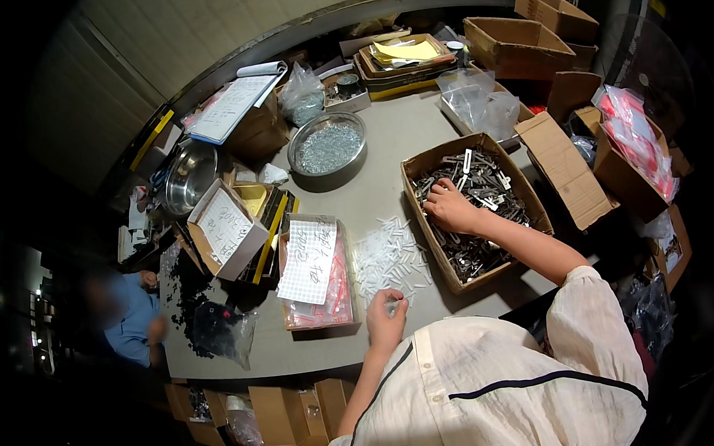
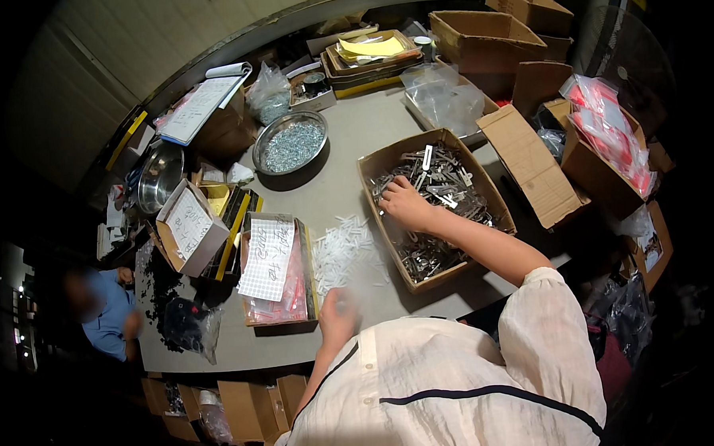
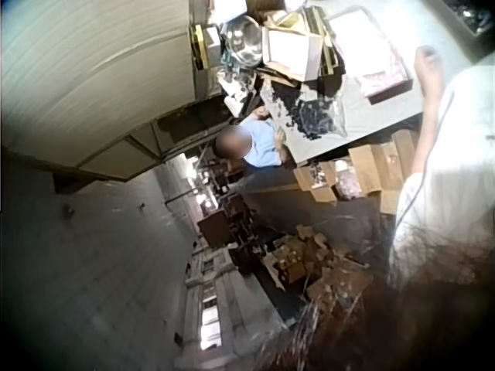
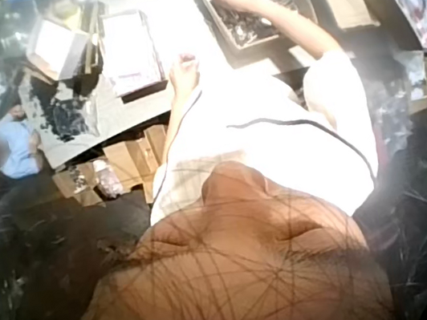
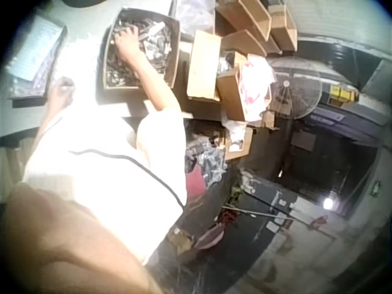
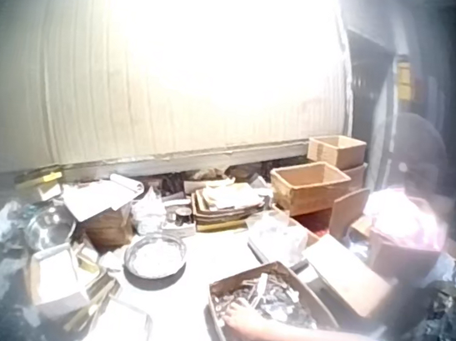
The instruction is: The person repeatedly picks small metallic fasteners from a cardboard box, places them into a clear plastic bag, and sets the bag on the table. The person continues this cycle throughout the clip, handling the fasteners one at a time.
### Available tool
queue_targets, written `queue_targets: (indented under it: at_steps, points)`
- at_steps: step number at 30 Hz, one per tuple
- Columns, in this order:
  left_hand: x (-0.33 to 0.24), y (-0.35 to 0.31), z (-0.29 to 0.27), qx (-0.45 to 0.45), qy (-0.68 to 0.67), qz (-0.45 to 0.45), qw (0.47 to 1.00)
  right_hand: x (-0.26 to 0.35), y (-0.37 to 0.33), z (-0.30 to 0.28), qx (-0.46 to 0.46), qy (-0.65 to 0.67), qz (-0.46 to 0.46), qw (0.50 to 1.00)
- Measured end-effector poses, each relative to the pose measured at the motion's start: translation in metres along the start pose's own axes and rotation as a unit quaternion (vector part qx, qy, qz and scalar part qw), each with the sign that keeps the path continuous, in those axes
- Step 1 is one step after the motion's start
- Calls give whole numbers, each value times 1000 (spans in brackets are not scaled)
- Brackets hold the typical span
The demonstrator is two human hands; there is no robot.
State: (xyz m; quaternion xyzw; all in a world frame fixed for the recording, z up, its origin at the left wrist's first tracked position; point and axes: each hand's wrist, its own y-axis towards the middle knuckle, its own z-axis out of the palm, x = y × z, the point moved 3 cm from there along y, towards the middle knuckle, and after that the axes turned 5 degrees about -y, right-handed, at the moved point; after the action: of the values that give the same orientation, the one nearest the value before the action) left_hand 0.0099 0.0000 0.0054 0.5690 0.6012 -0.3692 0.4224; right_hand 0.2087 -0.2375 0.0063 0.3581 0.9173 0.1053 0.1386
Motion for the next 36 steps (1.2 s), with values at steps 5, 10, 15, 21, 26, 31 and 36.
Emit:
queue_targets:
  at_steps: [5, 10, 15, 21, 26, 31, 36]
  points:
    - [7, 0, 4, 6, -2, 2, 1000, 1, -1, 4, -12, -19, 1, 1000]
    - [2, 3, 4, 24, -1, -7, 1000, -8, -6, 1, 52, 81, -1, 995]
    - [-7, 1, -3, 2, 24, 20, 1000, -23, -11, -34, 1, 157, -2, 988]
    - [-37, 27, 12, 6, 50, 171, 984, -3, -21, -130, -79, 440, 107, 888]
    - [-65, 49, 43, 15, 62, 276, 959, 51, -30, -142, -5, 566, 162, 808]
    - [-70, 47, 46, -3, 43, 260, 965, 74, -23, -147, -35, 333, 105, 936]
    - [-62, 44, 44, 20, 31, 219, 975, 89, -14, -143, -53, 255, 60, 964]
